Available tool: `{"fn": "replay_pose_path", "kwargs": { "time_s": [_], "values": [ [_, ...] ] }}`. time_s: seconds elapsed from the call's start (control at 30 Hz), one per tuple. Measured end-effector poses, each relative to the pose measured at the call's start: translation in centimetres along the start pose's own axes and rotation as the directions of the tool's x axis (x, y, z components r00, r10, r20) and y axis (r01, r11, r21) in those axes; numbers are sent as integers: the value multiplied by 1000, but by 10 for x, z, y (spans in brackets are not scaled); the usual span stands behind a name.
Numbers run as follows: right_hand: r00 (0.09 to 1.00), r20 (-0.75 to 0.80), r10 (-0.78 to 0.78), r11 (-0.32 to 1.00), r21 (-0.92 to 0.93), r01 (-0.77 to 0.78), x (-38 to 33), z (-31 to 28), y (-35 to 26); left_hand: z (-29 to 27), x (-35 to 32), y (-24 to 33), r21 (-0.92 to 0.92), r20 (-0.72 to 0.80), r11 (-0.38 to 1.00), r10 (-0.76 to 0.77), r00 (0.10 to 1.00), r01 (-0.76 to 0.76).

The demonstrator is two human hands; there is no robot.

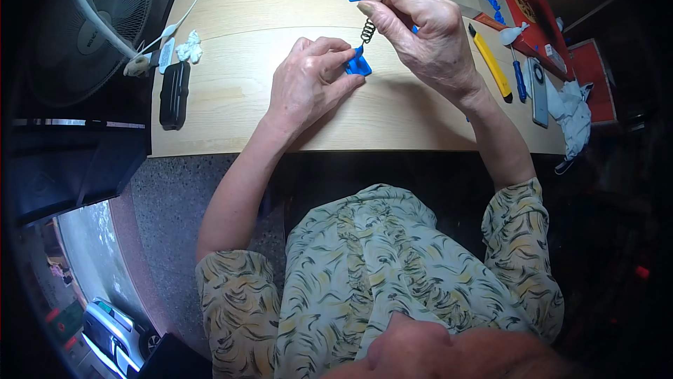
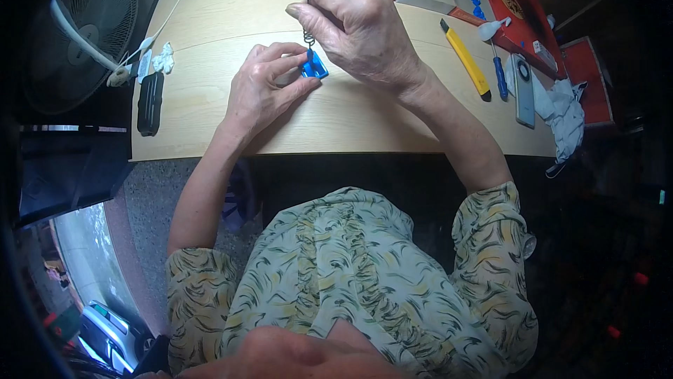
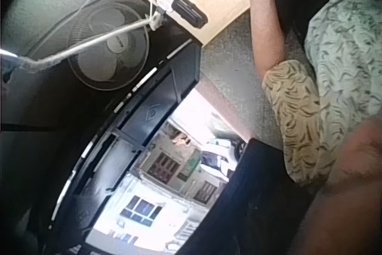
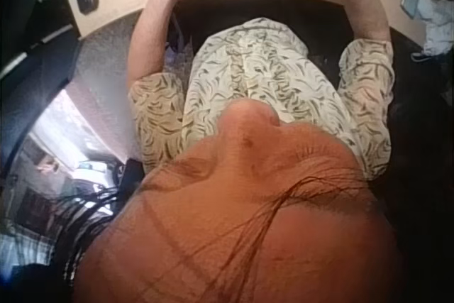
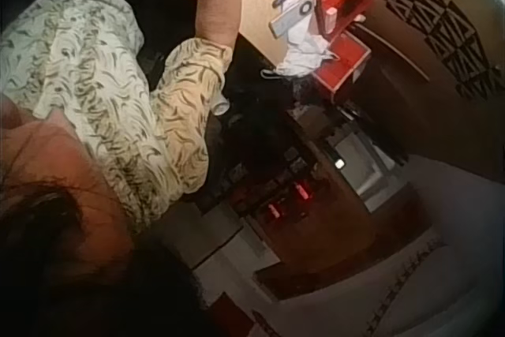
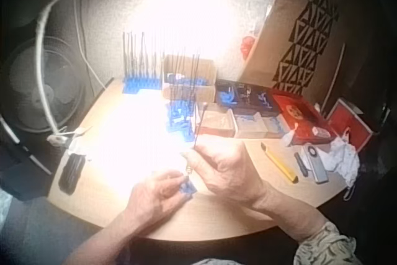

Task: The person assembles small blue plastic components and springs by hand at a workbench, applying adhesive from a bottle to join the parts.

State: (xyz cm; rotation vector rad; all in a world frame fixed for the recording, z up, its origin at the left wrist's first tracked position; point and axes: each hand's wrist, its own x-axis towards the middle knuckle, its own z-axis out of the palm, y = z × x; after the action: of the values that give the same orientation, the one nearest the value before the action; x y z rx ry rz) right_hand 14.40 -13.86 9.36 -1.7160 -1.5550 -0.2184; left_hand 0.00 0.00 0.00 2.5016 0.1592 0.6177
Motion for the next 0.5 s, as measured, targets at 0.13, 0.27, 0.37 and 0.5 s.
{"fn": "replay_pose_path", "kwargs": {
  "time_s": [0.13,0.27,0.37,0.5],
  "values": [
    [999,-28,-19,1000,17,19,-2,1,0,3,-2,1,-14,-1,1000,-7,1000,7],
    [999,-46,-12,999,34,14,-2,3,0,3,-1,0,2,9,1000,-4,1000,4],
    [999,-33,-11,1000,15,12,-2,-1,1,1,1,3,-9,16,1000,6,1000,-6],
    [1000,18,-16,1000,15,16,-4,-5,0,-2,-1,4,4,22,1000,13,1000,-13]
  ]
}}
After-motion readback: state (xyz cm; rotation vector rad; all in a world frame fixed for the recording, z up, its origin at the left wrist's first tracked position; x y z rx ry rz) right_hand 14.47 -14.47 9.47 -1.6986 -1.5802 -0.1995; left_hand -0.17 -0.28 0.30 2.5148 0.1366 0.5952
